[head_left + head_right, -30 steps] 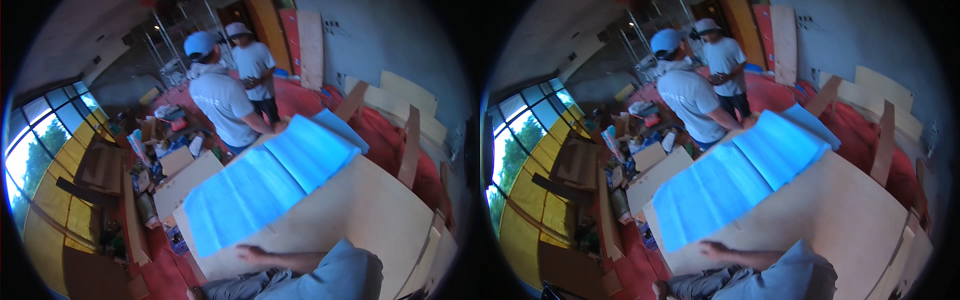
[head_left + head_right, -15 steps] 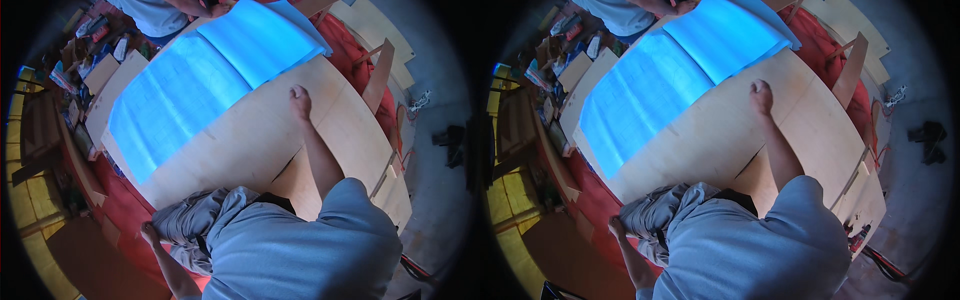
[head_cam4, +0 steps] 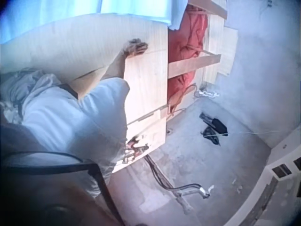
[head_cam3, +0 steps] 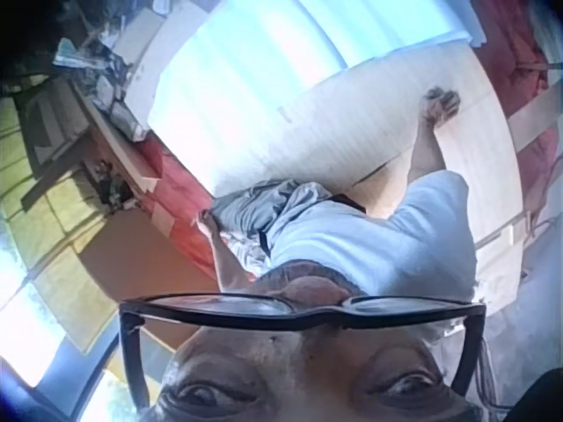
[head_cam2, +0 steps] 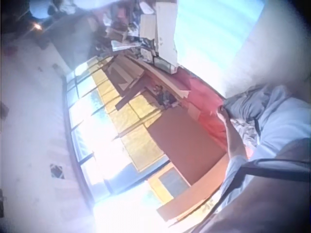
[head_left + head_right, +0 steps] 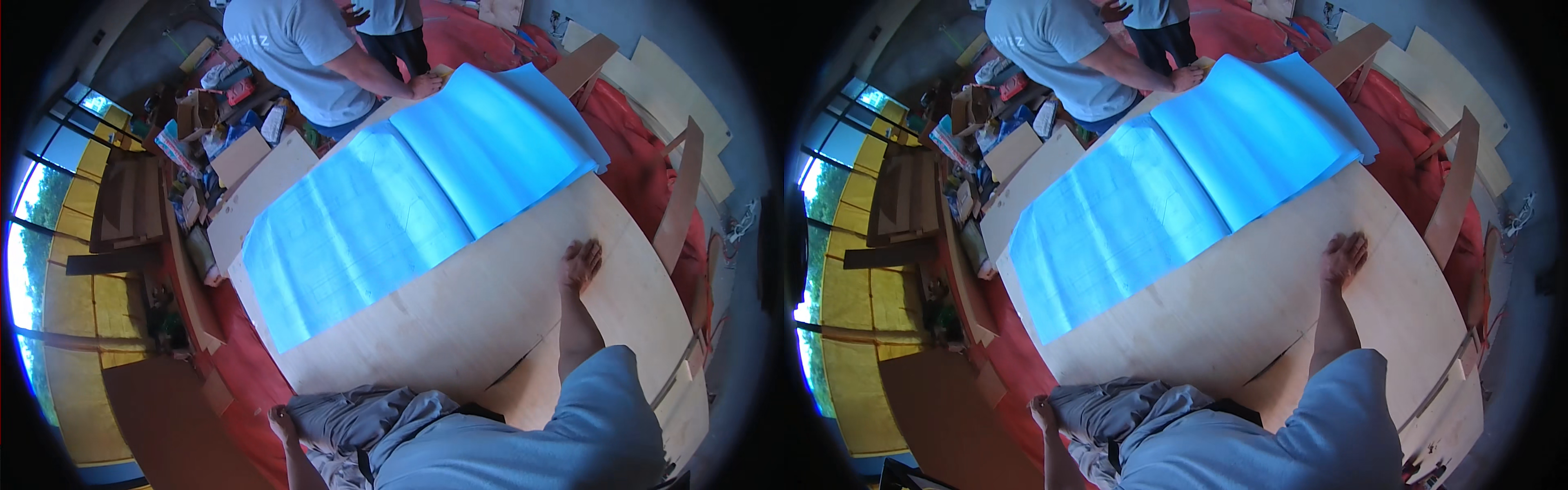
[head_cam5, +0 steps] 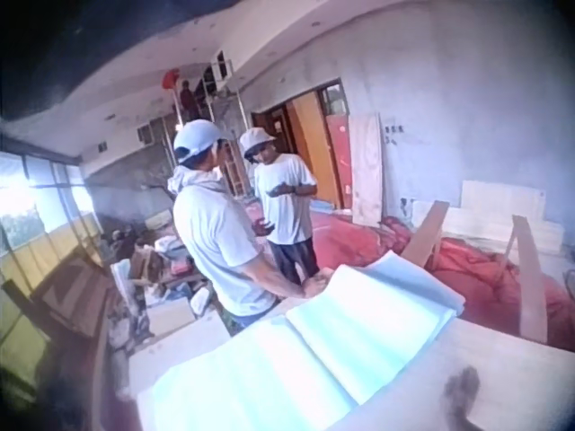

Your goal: The person points at specific sections of a blueprint layout on a table and holds a pair of glasses while discussing the plans with another person.

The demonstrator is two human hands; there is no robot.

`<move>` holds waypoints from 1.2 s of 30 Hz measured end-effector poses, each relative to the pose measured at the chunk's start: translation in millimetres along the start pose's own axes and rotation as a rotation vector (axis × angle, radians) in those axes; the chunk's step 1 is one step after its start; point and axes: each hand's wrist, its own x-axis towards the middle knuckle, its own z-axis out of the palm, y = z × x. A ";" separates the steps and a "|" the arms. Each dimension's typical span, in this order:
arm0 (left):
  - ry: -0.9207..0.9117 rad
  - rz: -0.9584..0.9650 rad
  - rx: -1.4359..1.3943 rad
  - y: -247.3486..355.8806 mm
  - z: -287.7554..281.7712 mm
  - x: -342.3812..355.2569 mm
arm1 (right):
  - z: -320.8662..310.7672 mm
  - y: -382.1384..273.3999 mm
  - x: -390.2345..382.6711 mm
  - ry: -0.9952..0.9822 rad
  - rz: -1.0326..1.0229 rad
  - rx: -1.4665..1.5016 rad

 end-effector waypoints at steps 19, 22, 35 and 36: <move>0.266 -0.341 -0.141 23.7 47.0 8.0 | -13.6 12.2 18.6 -0.164 0.048 -0.080; 0.439 -0.351 -0.262 24.1 51.8 5.9 | -4.8 19.5 20.3 -0.134 0.055 -0.081; -0.091 0.232 -1.528 382.0 -135.2 16.4 | 15.9 29.2 16.3 -0.172 0.089 -0.034; -0.197 0.360 -1.688 405.3 -150.4 17.4 | 19.9 31.2 14.6 -0.161 0.078 -0.065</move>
